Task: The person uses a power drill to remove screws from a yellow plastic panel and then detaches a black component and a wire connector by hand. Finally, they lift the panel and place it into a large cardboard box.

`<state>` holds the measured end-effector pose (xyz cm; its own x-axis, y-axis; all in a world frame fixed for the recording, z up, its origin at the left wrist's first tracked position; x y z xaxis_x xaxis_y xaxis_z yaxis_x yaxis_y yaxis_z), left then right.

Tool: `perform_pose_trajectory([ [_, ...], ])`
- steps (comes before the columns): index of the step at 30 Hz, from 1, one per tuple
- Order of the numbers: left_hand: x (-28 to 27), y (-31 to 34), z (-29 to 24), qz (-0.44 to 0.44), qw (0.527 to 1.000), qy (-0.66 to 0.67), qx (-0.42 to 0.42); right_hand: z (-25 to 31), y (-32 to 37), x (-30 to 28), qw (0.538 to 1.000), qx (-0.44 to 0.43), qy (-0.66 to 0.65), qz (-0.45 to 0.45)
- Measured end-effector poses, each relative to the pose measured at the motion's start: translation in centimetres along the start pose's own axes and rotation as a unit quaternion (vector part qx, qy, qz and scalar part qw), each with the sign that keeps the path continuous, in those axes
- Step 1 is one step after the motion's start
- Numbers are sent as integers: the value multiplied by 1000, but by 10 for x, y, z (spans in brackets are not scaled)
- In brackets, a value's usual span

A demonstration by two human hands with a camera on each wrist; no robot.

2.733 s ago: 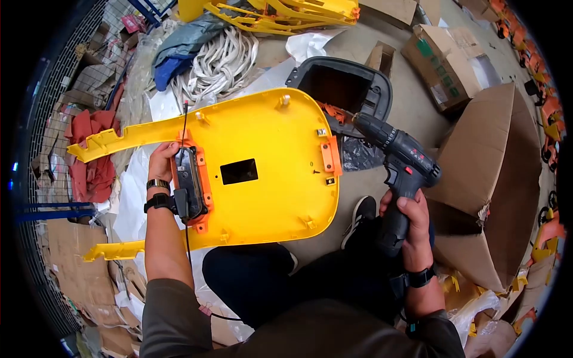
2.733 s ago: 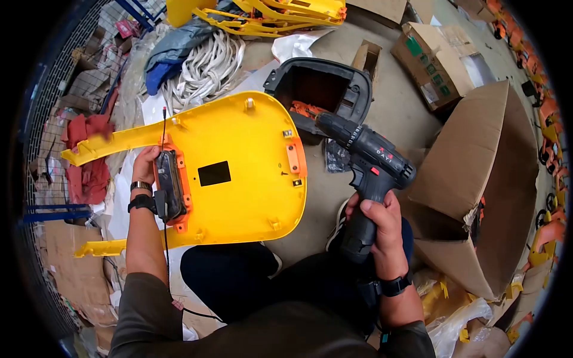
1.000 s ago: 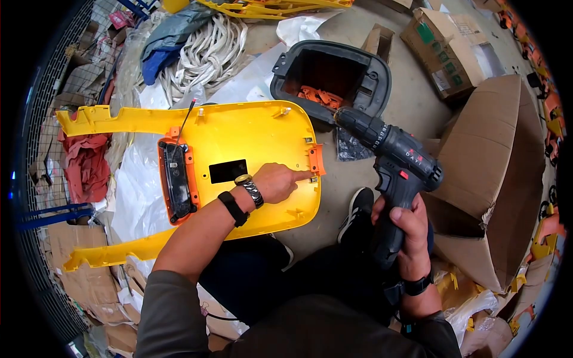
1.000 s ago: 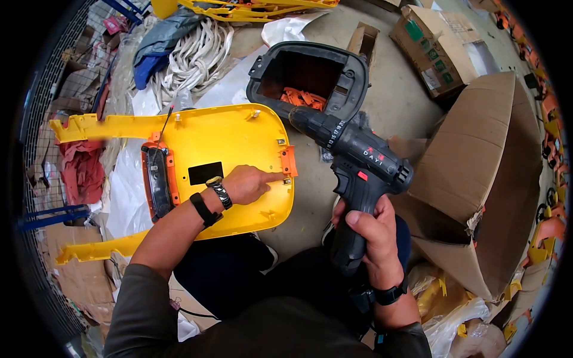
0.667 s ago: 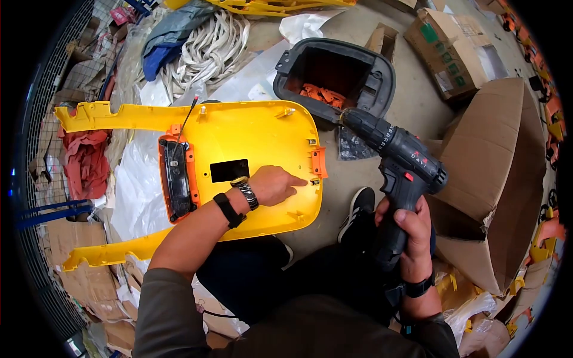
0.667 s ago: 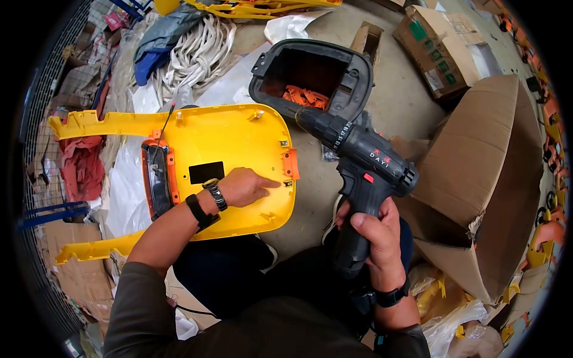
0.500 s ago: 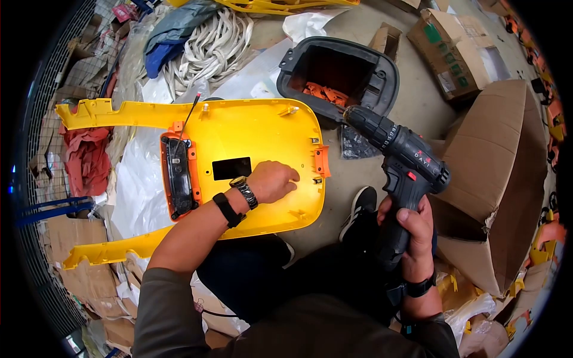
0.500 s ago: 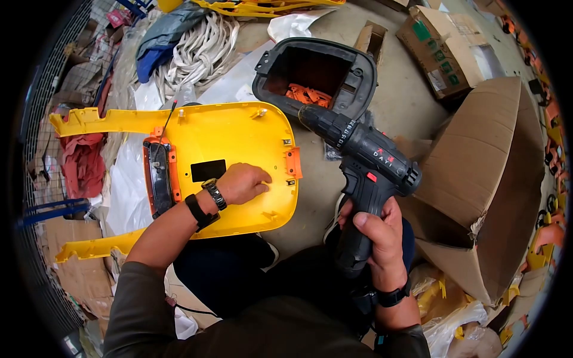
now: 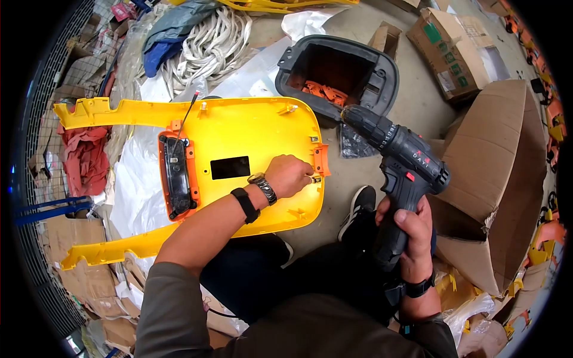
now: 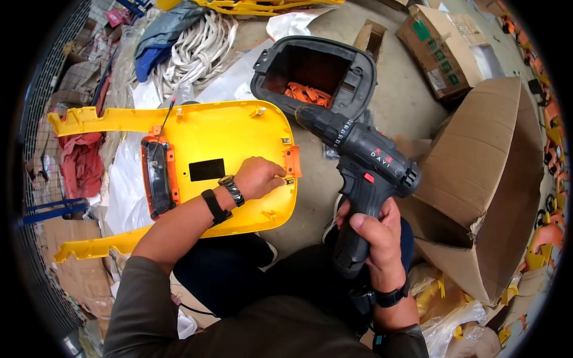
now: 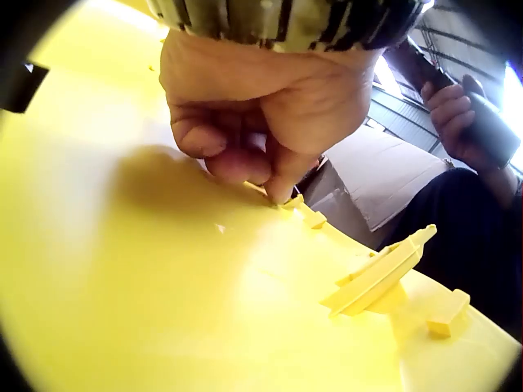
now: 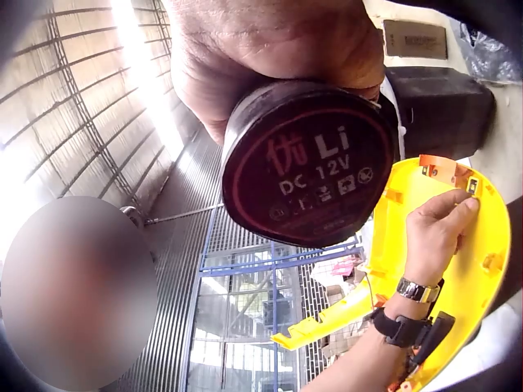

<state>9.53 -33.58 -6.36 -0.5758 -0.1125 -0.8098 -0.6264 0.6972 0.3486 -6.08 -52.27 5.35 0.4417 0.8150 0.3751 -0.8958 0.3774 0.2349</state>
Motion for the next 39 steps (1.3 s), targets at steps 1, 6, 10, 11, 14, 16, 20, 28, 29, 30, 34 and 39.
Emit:
perform_pose_trajectory([
  [1, 3, -2, -1, -2, 1000, 3, -4, 0, 0, 0, 1000, 1, 1, 0],
  [6, 17, -6, 4, -39, 999, 22, -8, -1, 3, 0, 1000, 19, 7, -7],
  [10, 31, -7, 12, -88, 995, 6, 34, 7, 1, 3, 1000, 10, -10, 24],
  [11, 19, -4, 3, -47, 999, 3, -11, 1, 5, 1, 999, 24, -32, 10],
  [14, 18, -1, 3, -18, 999, 5, -42, -6, 6, -1, 998, 20, -59, 31],
  [16, 16, -2, 1, -17, 998, 0, -52, -4, 6, 0, 997, 20, -68, 30],
  [20, 17, 0, 2, -20, 998, 25, -54, -4, 6, 2, 997, 17, -71, 35],
  [28, 23, 2, 6, -23, 995, 54, -84, -7, 5, -1, 997, 21, -63, 28],
  [29, 23, 2, 7, -25, 994, 61, -87, -9, 5, -2, 997, 24, -61, 30],
  [30, 23, 2, 7, -29, 994, 64, -81, -8, 4, -3, 998, 16, -49, 32],
  [34, 28, -1, 13, -55, 994, 59, -79, -3, 2, -2, 999, 11, -27, 21],
  [39, 8, 8, 20, -42, 993, 50, -94, 0, 0, -1, 1000, -3, -13, 9],
])
Point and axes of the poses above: each hand's wrist, its own y-axis away from the middle knuckle, its own x-axis out of the palm, z = x × y, the point moved 8 cm from there along -y, towards the middle knuckle, and after that the axes turned 10 degrees about -x, right-handed, at the moved point
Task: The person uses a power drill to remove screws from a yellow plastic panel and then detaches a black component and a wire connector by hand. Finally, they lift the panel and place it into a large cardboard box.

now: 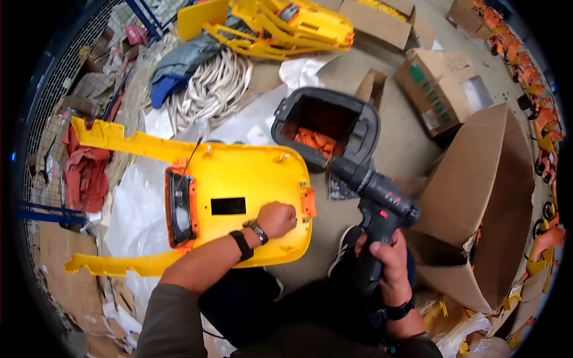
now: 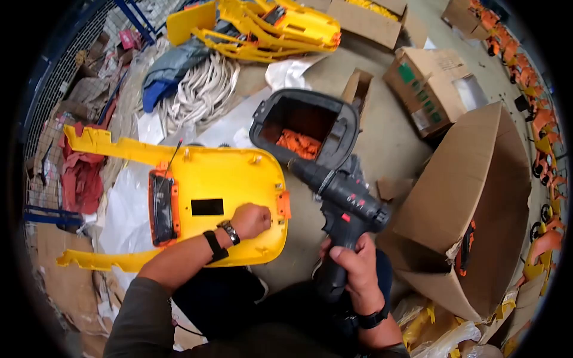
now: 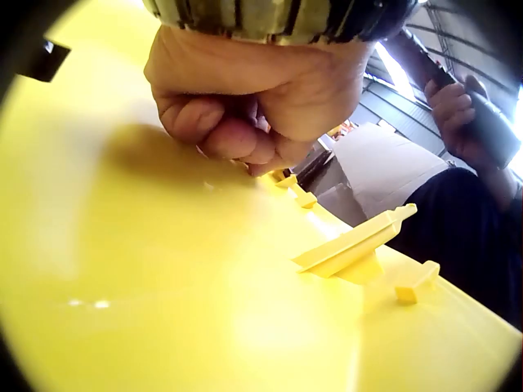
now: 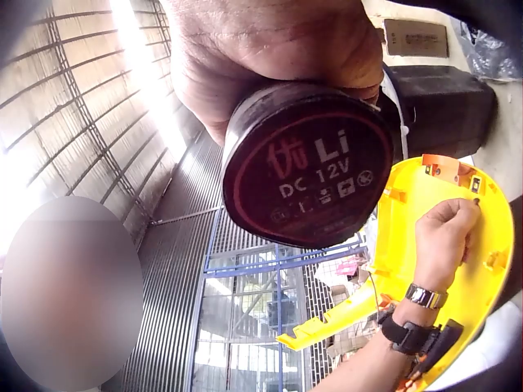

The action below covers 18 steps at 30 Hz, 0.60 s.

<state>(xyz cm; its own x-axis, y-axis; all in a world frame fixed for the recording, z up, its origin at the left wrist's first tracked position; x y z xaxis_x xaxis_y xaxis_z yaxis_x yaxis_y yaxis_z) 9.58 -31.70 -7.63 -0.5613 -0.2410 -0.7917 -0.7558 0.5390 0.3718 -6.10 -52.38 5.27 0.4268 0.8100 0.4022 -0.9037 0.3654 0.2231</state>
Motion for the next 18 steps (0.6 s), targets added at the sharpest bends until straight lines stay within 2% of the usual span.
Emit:
perform_pose_trajectory([
  [4, -15, 8, 13, 6, 1000, -11, -16, 0, 1, 1, 1000, 6, 2, -6],
  [8, -23, 11, 4, 14, 999, -30, -16, 0, 2, 2, 1000, 11, 8, 4],
  [11, -11, 8, -3, 29, 997, -53, 49, 0, 3, 1, 1000, 16, 14, -6],
  [15, -5, 7, -7, 34, 987, -123, 97, 5, 3, 5, 999, -22, 15, -21],
  [18, -3, 3, 0, 44, 990, -119, 68, 7, 9, 1, 993, -98, 71, -11],
])
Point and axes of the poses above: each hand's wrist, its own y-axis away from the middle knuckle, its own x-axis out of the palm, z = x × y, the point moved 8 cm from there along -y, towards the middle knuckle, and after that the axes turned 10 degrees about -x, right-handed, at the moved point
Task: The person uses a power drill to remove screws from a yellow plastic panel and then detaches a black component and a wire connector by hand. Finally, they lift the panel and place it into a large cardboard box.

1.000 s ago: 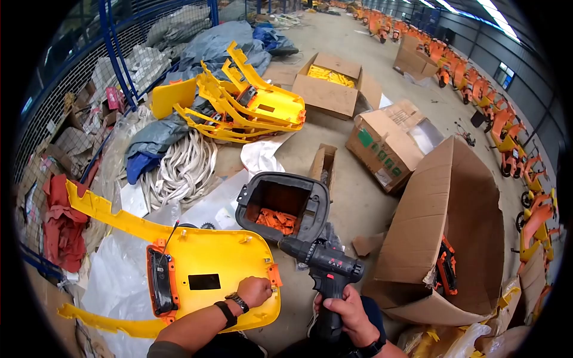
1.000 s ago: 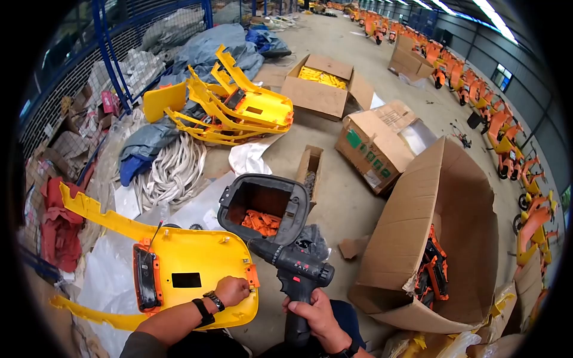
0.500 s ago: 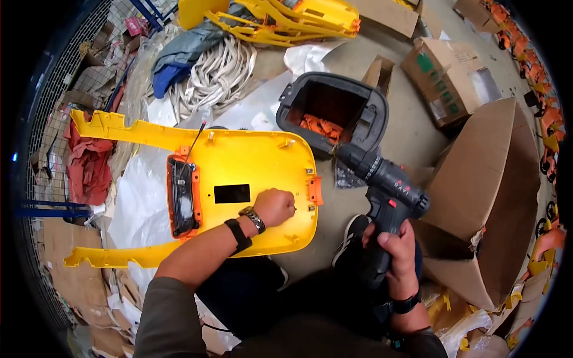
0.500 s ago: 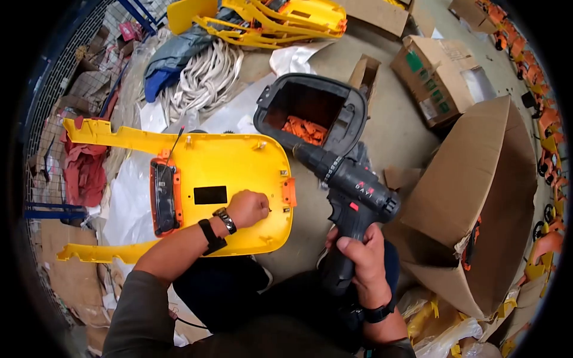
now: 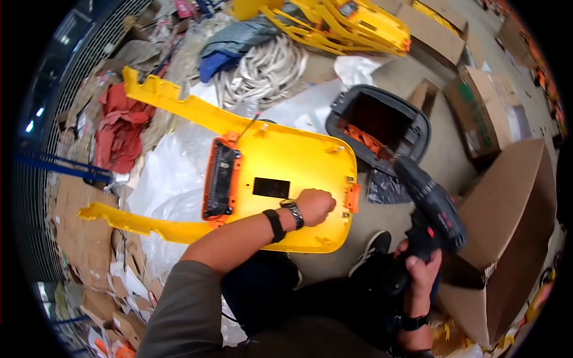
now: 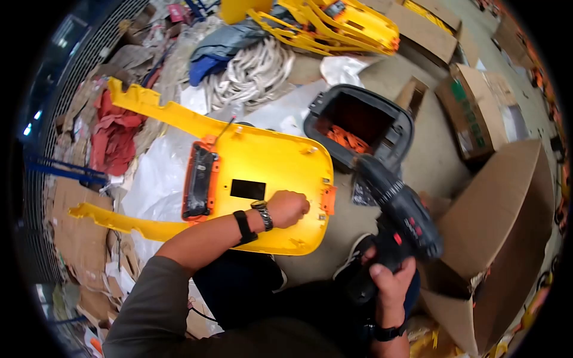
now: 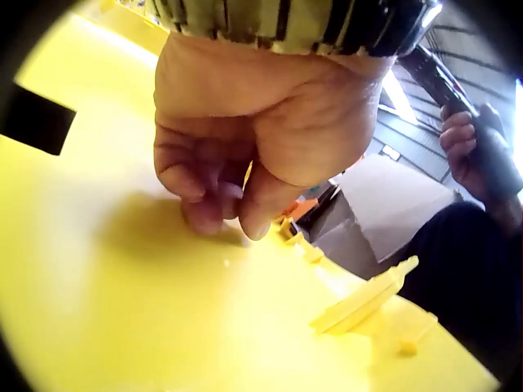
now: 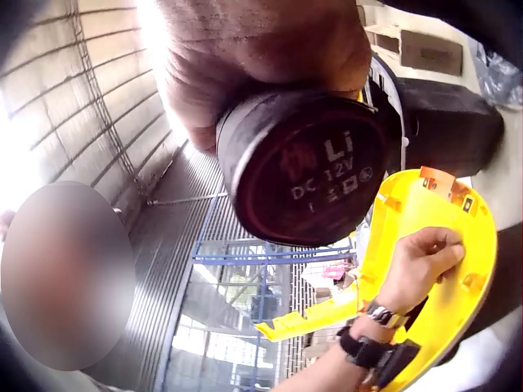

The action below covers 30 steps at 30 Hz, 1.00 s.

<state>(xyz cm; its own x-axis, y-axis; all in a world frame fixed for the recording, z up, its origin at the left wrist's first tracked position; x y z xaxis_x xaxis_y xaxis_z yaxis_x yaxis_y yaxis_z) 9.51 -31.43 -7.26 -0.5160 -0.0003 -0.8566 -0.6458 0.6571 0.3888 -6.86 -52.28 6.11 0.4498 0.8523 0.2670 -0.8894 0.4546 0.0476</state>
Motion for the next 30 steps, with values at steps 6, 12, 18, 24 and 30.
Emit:
perform_pose_trajectory([
  [6, -62, 23, 25, 65, 844, 521, -114, 10, 2, 38, 978, 112, -101, 146],
  [12, -141, 80, 41, -72, 750, 657, -17, -27, 3, 68, 960, 126, 26, 251],
  [18, -120, 90, 53, -64, 694, 717, -6, -20, 11, 81, 951, 141, -67, 267],
  [24, -120, 90, 42, -53, 671, 740, 17, -20, 17, 82, 940, 172, -99, 278],
  [30, -122, 91, 38, -45, 679, 732, 25, -20, 18, 85, 939, 172, -85, 285],
])
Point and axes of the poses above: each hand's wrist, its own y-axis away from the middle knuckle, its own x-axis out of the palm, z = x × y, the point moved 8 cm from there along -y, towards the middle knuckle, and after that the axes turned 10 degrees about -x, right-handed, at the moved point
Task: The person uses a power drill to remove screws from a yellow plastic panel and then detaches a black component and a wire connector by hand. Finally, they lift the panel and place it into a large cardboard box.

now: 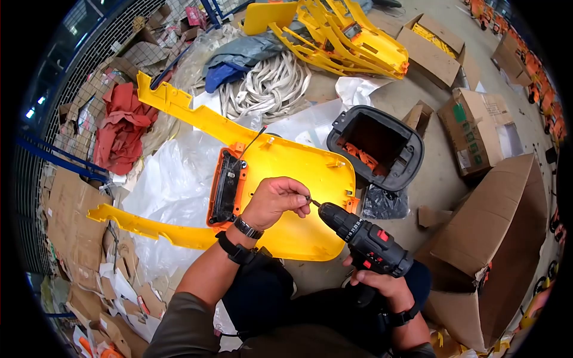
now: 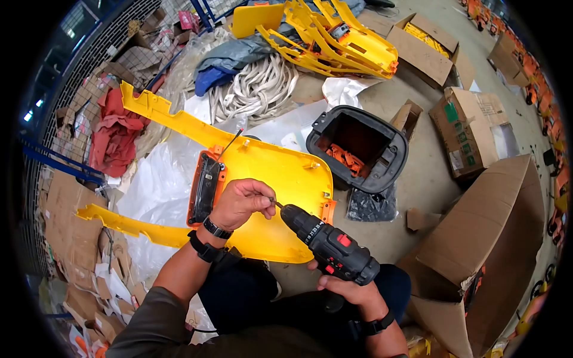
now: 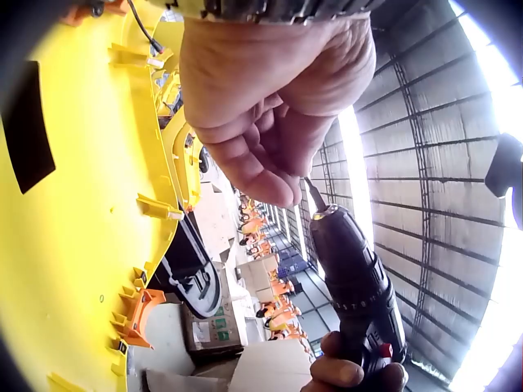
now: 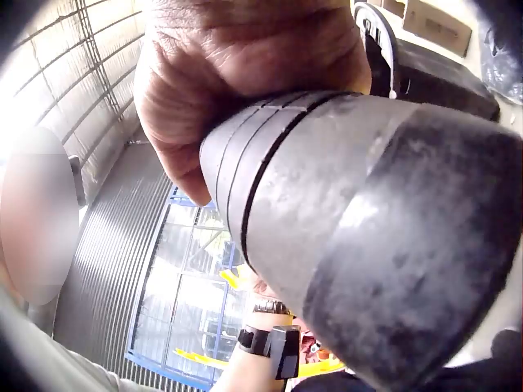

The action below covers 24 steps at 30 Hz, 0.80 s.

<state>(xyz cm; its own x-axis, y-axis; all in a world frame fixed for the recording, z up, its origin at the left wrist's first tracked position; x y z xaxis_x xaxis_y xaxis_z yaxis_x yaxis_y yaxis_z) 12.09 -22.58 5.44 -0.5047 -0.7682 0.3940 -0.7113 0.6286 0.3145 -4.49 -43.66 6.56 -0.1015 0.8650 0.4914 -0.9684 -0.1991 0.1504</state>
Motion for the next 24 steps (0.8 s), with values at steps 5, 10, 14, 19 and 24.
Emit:
perform_pose_trajectory([
  [5, 2, -1, -5, -14, 998, -62, 7, 1, -1, 1, 1000, 1, 6, 7],
  [10, 1, -3, 1, 17, 1000, 8, -5, 1, -1, 1, 1000, 4, 16, 9],
  [14, 1, -1, 0, 27, 1000, 14, 0, 3, -2, 3, 1000, -3, 6, 11],
  [19, 4, -1, -3, 36, 999, 25, 5, 3, 0, 2, 1000, 0, -1, 7],
  [24, 4, 1, -6, 15, 1000, -26, 1, 2, 0, 0, 1000, 8, 7, 10],
])
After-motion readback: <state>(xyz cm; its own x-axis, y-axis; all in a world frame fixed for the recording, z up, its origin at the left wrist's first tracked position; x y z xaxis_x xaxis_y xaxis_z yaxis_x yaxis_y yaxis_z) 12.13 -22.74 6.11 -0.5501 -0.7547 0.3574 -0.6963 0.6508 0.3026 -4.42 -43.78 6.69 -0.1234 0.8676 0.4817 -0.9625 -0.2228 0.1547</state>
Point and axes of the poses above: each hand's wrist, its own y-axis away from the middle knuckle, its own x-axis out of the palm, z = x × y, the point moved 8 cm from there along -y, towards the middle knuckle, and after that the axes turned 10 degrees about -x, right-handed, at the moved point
